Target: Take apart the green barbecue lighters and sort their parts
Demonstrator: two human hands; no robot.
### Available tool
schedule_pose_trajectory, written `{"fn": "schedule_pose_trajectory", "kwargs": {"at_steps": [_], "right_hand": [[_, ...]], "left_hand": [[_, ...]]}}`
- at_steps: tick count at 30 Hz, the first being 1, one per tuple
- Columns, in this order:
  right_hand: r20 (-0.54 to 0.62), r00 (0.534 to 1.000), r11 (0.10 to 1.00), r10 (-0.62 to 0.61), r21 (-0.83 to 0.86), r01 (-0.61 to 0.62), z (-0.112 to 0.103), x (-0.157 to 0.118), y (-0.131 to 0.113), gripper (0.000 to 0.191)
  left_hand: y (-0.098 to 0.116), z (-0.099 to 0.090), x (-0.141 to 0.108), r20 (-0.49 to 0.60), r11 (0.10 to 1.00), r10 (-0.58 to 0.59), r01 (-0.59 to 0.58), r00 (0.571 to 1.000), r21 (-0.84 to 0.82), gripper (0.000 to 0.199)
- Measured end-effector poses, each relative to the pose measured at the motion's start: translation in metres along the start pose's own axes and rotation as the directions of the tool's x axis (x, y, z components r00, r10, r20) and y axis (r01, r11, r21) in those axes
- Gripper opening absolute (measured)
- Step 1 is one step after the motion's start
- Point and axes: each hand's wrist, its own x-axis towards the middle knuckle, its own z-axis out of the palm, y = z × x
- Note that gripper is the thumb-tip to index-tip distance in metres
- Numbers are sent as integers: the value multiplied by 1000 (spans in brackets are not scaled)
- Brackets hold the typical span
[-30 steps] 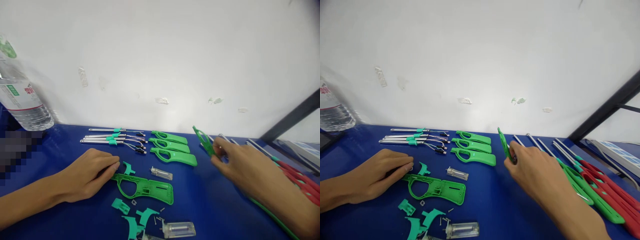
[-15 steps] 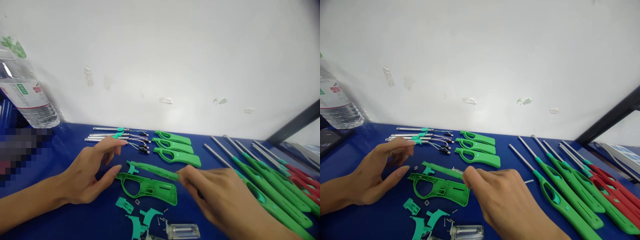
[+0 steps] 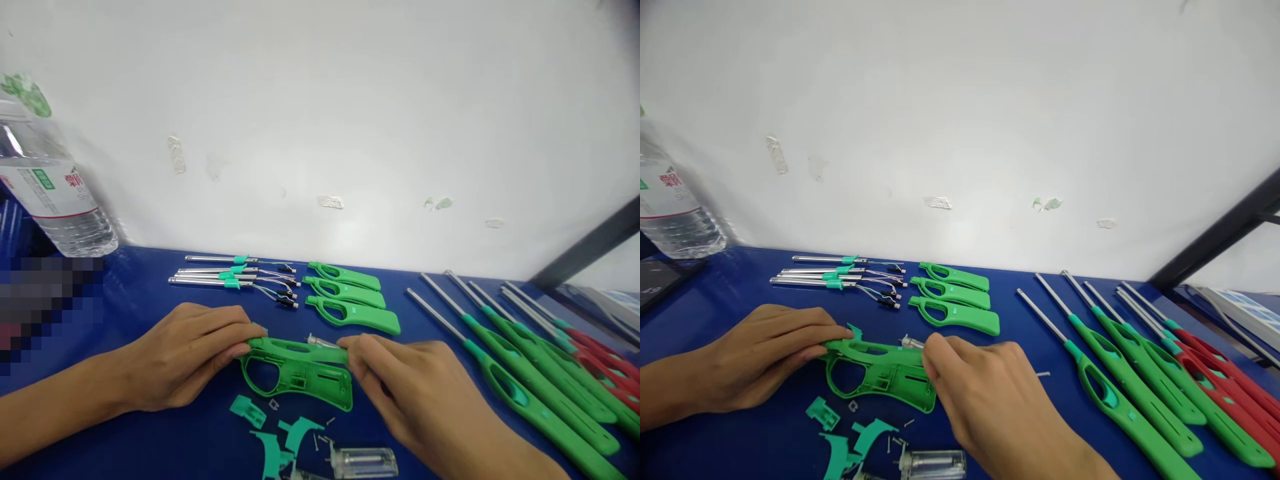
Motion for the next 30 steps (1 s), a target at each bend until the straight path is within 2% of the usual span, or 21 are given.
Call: {"fn": "schedule_pose_trajectory", "kwargs": {"at_steps": [4, 7, 11, 13, 16, 18, 20, 23, 24, 27, 30], "right_hand": [[80, 987, 976, 140, 159, -151, -2, 2, 0, 17], [204, 946, 900, 253, 310, -308, -7, 7, -2, 11], [351, 848, 755, 397, 401, -519, -14, 13, -6, 23], [389, 826, 695, 407, 455, -557, -17, 15, -6, 35], [391, 859, 659, 330, 557, -506, -19, 16, -4, 59], [344, 888, 677, 306, 577, -457, -19, 16, -2, 66], [277, 902, 712, 331, 554, -431, -18, 16, 0, 55], [168, 909, 792, 382, 447, -416, -15, 15, 0, 15], [136, 913, 822, 384, 400, -405, -14, 14, -1, 12], [86, 941, 898, 326, 283, -337, -10, 9, -4, 28], [85, 970, 945, 227, 220, -241, -3, 2, -8, 32]], "left_hand": [[-2, 3, 2, -32, 1000, 6, -6, 999, 10, 32], [-4, 5, -1, -56, 999, -23, 25, 998, 28, 30], [-5, 6, -7, -105, 997, -53, 58, 993, 52, 30], [-5, 6, -10, -133, 996, -66, 74, 989, 53, 30], [-5, 7, -14, -143, 995, -86, 93, 986, 45, 33], [-6, 8, -14, -125, 995, -92, 97, 988, 35, 34], [-7, 9, -13, -97, 995, -91, 94, 991, 25, 36], [-5, 8, -9, -70, 995, -100, 101, 993, 19, 39], [-3, 7, -7, -63, 994, -110, 112, 992, 21, 41], [5, 0, -1, -45, 992, -126, 126, 991, 11, 45], [10, -8, 4, -35, 994, -111, 110, 993, -18, 39]]}}
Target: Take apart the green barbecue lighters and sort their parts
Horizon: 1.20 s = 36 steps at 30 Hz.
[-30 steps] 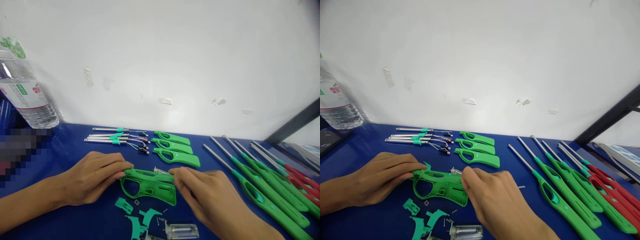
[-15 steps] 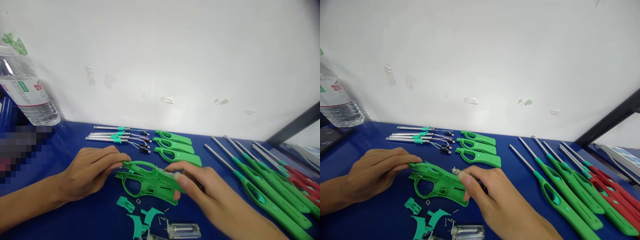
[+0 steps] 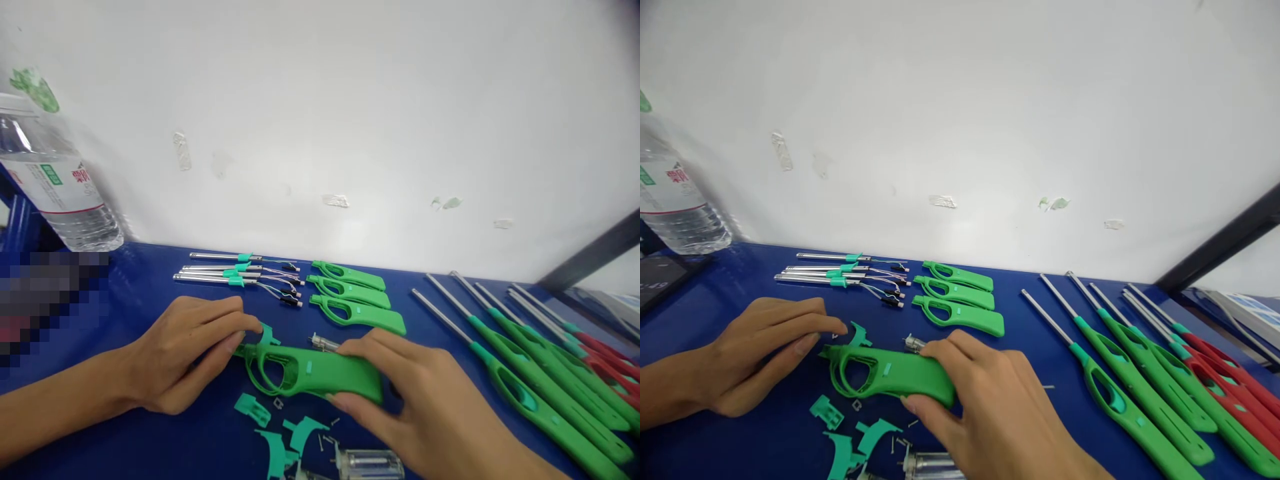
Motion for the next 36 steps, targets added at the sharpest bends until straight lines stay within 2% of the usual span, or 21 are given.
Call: {"fn": "schedule_pose_trajectory", "kwargs": {"at_steps": [3, 8, 11, 16, 23, 29, 36], "right_hand": [[45, 998, 998, -48, -49, 51, 10, -7, 0, 31], [-46, 997, 985, -64, -166, 56, 25, -9, 1, 34], [-18, 998, 981, -60, -186, 56, 30, -8, 2, 32], [42, 998, 977, -54, -205, 62, 32, -10, 4, 29], [0, 998, 980, -67, -186, 66, 33, -5, -3, 26], [-4, 998, 981, -71, -182, 69, 34, -1, -6, 35], [-1, 990, 962, -140, -235, 136, 37, -3, -3, 41]], "left_hand": [[1, -3, 4, -9, 1000, -1, 1, 1000, -12, 35], [0, -1, 8, -6, 1000, -16, 15, 1000, -15, 33], [1, 0, 9, -4, 1000, -17, 17, 1000, -16, 33], [1, -1, 8, -7, 1000, -9, 9, 1000, -6, 32], [-1, 1, 6, 10, 1000, -31, 31, 999, 5, 33], [-1, 2, 7, 31, 999, -42, 42, 999, -4, 31], [-1, 1, 6, 49, 997, -71, 72, 996, -7, 30]]}}
